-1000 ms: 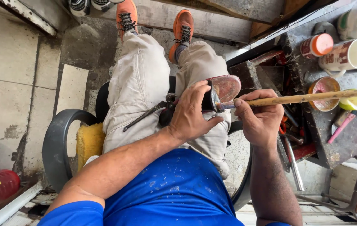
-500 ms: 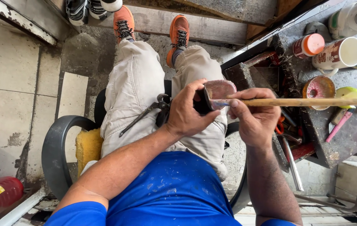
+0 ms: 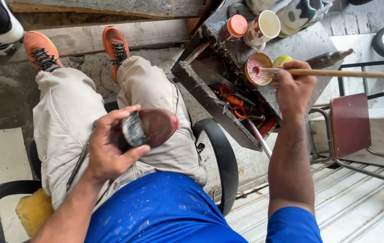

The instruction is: Applying a liquid substance to the sole and edges of a shoe using a brush at a repair bench

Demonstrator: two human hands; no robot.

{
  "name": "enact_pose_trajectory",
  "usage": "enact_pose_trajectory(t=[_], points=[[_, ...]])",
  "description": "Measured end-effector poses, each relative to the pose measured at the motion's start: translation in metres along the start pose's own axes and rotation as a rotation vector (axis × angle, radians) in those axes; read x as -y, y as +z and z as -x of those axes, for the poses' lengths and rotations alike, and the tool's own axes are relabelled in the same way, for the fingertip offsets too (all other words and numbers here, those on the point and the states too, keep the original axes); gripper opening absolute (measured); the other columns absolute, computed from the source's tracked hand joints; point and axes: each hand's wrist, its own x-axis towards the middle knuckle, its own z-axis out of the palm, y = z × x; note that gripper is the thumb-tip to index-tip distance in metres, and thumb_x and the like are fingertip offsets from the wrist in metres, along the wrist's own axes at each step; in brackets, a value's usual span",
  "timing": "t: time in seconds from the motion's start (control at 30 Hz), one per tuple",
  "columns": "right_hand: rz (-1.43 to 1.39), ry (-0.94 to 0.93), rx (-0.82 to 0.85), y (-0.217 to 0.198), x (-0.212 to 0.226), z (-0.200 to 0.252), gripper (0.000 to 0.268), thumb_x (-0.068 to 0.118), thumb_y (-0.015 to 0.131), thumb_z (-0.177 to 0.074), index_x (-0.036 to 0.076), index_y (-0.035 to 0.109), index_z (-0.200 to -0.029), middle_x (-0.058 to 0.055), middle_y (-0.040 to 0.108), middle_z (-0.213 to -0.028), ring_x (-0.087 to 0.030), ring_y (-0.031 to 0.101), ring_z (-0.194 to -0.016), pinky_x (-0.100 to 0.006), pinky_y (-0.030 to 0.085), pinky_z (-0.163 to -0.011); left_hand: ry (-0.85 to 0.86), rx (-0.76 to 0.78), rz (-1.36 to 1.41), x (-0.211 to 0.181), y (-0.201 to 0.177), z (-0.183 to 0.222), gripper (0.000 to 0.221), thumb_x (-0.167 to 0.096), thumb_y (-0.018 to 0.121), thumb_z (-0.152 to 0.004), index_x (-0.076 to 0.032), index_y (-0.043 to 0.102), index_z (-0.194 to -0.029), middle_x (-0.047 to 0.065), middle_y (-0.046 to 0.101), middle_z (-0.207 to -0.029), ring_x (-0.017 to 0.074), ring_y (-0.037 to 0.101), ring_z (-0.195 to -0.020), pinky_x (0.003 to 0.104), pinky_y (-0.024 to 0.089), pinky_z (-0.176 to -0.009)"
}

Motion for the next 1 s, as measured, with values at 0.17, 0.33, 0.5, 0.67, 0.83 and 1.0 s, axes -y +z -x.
enact_pose_trajectory(t=[0.17,0.33,0.5,0.67,0.83,1.0], points=[[0.303,-0.135,0.093,0.001,-0.058,-0.031,0.019,-0.004,0.07,-0.09,0.015,0.066,-0.093,0.002,0.067,-0.088,-0.007,0.063,-0.077,-0.02,0.058,-0.071,-0.021,0.088,0.18,-0.019,-0.023,0.015,0.074,-0.011,0.083,-0.075,-0.008,0.043,-0.138,0.034,0.053,-0.146,0.0404,0.057,-0.14,0.045,0.048,-0.121],[0.413,-0.301,0.094,0.0,-0.076,-0.041,0.012,0.004,0.072,-0.087,0.014,0.068,-0.09,0.001,0.065,-0.092,-0.013,0.062,-0.081,-0.027,0.052,-0.077,-0.047,0.054,0.321,-0.046,-0.044,0.017,0.074,-0.027,0.085,-0.076,-0.01,0.048,-0.139,0.027,0.058,-0.143,0.0425,0.059,-0.14,0.054,0.046,-0.128],[0.278,-0.134,0.034,0.003,-0.078,-0.041,0.014,0.003,0.074,-0.092,0.011,0.062,-0.092,-0.003,0.066,-0.081,-0.012,0.066,-0.061,-0.025,0.059,-0.056,-0.109,0.09,0.551,-0.064,-0.053,0.009,0.071,-0.035,0.084,-0.089,-0.008,0.046,-0.142,0.038,0.053,-0.143,0.0507,0.054,-0.142,0.063,0.048,-0.121],[-0.121,0.097,-0.109,0.004,-0.084,-0.038,0.013,0.006,0.063,-0.103,0.01,0.051,-0.105,-0.012,0.065,-0.077,-0.016,0.065,-0.048,-0.025,0.053,-0.036,-0.136,0.134,0.981,-0.055,-0.042,0.004,0.069,-0.019,0.083,-0.089,0.002,0.048,-0.145,0.044,0.05,-0.141,0.0559,0.063,-0.119,0.065,0.051,-0.106],[-0.407,0.195,-0.196,-0.002,-0.101,-0.039,0.012,0.009,0.06,-0.106,0.009,0.049,-0.109,-0.011,0.061,-0.072,-0.016,0.062,-0.045,-0.026,0.049,-0.032,-0.155,-0.019,1.018,-0.046,-0.046,0.011,0.073,-0.023,0.078,-0.086,0.0,0.045,-0.147,0.042,0.049,-0.141,0.0553,0.061,-0.116,0.066,0.051,-0.099],[-0.5,0.187,-0.214,-0.015,-0.139,-0.04,0.017,0.021,0.066,-0.104,0.011,0.053,-0.101,-0.011,0.059,-0.068,-0.015,0.058,-0.043,-0.026,0.042,-0.031,-0.171,-0.126,1.076,-0.055,-0.037,-0.006,0.064,-0.026,0.074,-0.091,0.008,0.05,-0.141,0.042,0.056,-0.134,0.0559,0.066,-0.105,0.062,0.055,-0.09]])
